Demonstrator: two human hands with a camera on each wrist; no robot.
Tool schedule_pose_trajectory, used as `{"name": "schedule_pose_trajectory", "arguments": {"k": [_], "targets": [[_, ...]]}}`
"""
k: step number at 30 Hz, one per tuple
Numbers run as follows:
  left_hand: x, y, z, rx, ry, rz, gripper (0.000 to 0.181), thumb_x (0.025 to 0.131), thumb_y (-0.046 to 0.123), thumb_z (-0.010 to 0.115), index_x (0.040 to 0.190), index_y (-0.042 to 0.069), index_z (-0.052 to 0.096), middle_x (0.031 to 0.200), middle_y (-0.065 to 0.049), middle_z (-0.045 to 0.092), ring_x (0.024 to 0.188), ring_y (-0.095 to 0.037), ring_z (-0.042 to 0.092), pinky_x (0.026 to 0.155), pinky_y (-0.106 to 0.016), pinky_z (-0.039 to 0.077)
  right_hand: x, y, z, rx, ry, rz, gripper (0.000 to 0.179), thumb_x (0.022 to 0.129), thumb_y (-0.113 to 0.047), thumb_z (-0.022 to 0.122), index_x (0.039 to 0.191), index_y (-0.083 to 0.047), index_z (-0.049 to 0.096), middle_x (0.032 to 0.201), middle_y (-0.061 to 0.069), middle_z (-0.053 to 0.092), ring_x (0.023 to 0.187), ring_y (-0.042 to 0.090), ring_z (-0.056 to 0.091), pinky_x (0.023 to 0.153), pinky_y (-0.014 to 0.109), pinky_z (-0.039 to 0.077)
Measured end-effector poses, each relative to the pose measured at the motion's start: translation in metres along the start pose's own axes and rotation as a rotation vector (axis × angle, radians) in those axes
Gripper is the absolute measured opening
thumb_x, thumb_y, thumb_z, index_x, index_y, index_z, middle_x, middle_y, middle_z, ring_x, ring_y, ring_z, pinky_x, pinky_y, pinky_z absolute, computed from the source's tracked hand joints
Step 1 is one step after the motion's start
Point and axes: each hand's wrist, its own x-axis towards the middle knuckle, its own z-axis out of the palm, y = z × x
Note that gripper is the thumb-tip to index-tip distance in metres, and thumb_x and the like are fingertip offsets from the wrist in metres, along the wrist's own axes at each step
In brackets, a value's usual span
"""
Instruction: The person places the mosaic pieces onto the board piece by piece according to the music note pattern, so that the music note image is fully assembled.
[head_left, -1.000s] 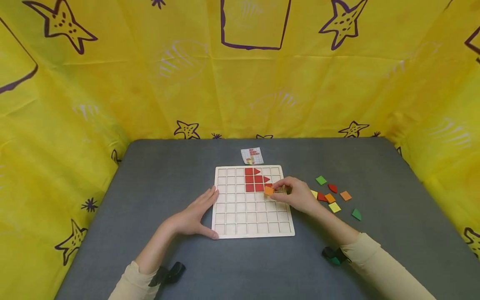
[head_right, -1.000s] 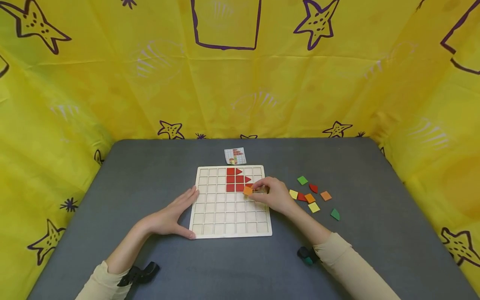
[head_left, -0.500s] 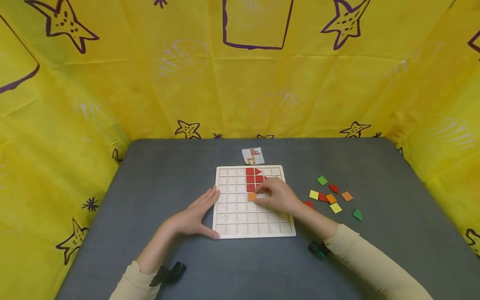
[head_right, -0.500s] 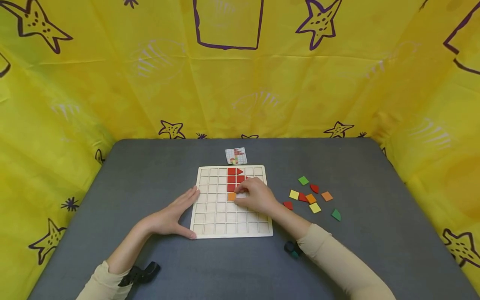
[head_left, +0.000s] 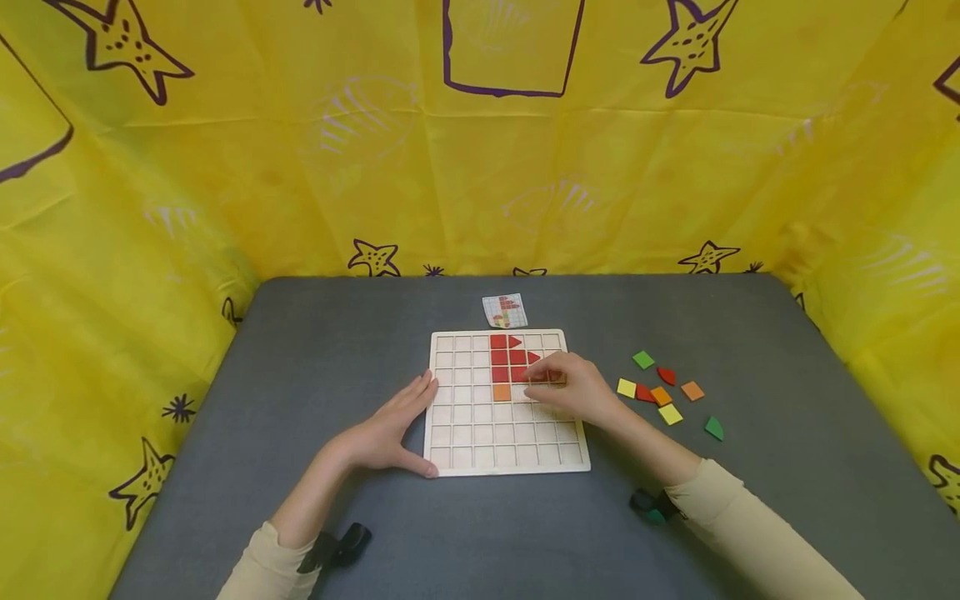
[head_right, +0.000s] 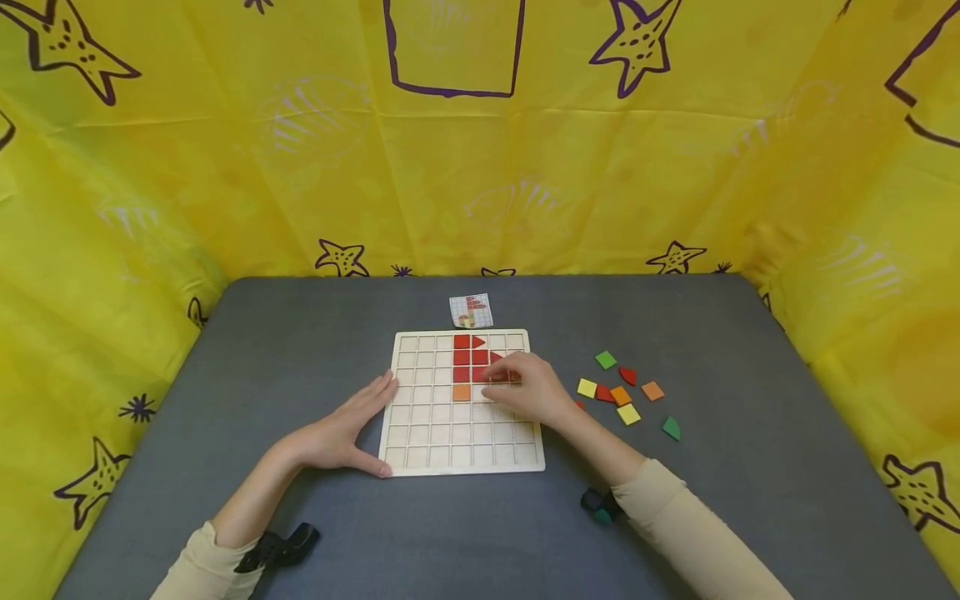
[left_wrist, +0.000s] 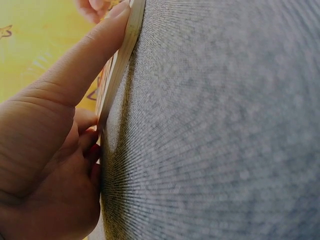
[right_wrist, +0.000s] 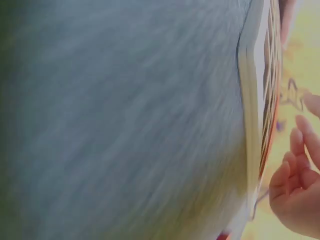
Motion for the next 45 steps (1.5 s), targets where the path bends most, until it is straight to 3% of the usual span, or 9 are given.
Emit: {"name": "schedule_pose_trajectory", "arguments": {"k": [5, 13, 20, 28, 38, 45], "targets": [[0.0, 0.001, -0.002, 0.001, 0.003, 0.0, 0.125, 0.067, 0.049, 0.087, 0.156, 0.004, 0.011, 0.163, -0.013, 0.0, 0.148, -0.032, 0.0, 0.113, -0.057, 0.012, -0.018, 0.019, -0.022, 0.05, 0.062, 0.105, 0.028, 0.082, -0.032, 0.08, 0.106, -0.018, 0.074, 0.097, -0.001, 0.065, 0.084, 0.02, 0.052, 0.071, 0.034, 0.042], [0.0, 0.0, -0.001, -0.002, 0.001, 0.018, 0.125, 0.068, 0.05, 0.086, 0.156, 0.004, 0.011, 0.163, -0.013, -0.001, 0.148, -0.032, -0.001, 0.113, -0.057, 0.012, -0.046, 0.057, -0.068, -0.074, 0.205, 0.211, 0.035, 0.085, -0.034, 0.077, 0.111, -0.012, 0.072, 0.109, 0.008, 0.065, 0.088, 0.023, 0.055, 0.074, 0.035, 0.044], [0.0, 0.001, 0.001, -0.008, 0.002, 0.009, 0.125, 0.067, 0.05, 0.086, 0.156, 0.004, 0.011, 0.163, -0.013, 0.0, 0.148, -0.032, 0.0, 0.113, -0.057, 0.013, -0.06, 0.086, -0.101, -0.155, 0.192, 0.301, 0.043, 0.089, -0.032, 0.073, 0.117, -0.001, 0.066, 0.118, 0.022, 0.057, 0.099, 0.035, 0.058, 0.078, 0.043, 0.046], [0.0, 0.0, 0.002, -0.001, 0.0, 0.002, 0.125, 0.068, 0.05, 0.086, 0.156, 0.005, 0.011, 0.163, -0.012, 0.0, 0.148, -0.032, 0.0, 0.113, -0.058, 0.013, -0.059, 0.096, -0.106, -0.217, 0.173, 0.321, 0.048, 0.086, -0.037, 0.075, 0.115, 0.001, 0.066, 0.114, 0.023, 0.059, 0.097, 0.036, 0.054, 0.083, 0.052, 0.043], [0.0, -0.002, 0.002, 0.004, 0.006, 0.006, 0.126, 0.067, 0.052, 0.085, 0.157, 0.006, 0.011, 0.163, -0.012, 0.0, 0.148, -0.032, 0.0, 0.113, -0.057, 0.013, -0.056, 0.096, -0.105, -0.234, 0.195, 0.335, 0.041, 0.086, -0.032, 0.075, 0.111, 0.0, 0.069, 0.109, 0.022, 0.06, 0.09, 0.032, 0.055, 0.075, 0.042, 0.042], [0.0, -0.002, 0.002, 0.003, 0.01, 0.008, 0.126, 0.066, 0.052, 0.086, 0.156, 0.006, 0.011, 0.163, -0.012, 0.0, 0.148, -0.032, 0.0, 0.113, -0.057, 0.013, -0.053, 0.09, -0.103, -0.179, 0.194, 0.351, 0.046, 0.086, -0.04, 0.074, 0.112, -0.003, 0.071, 0.113, 0.021, 0.063, 0.095, 0.034, 0.059, 0.074, 0.041, 0.045]]}}
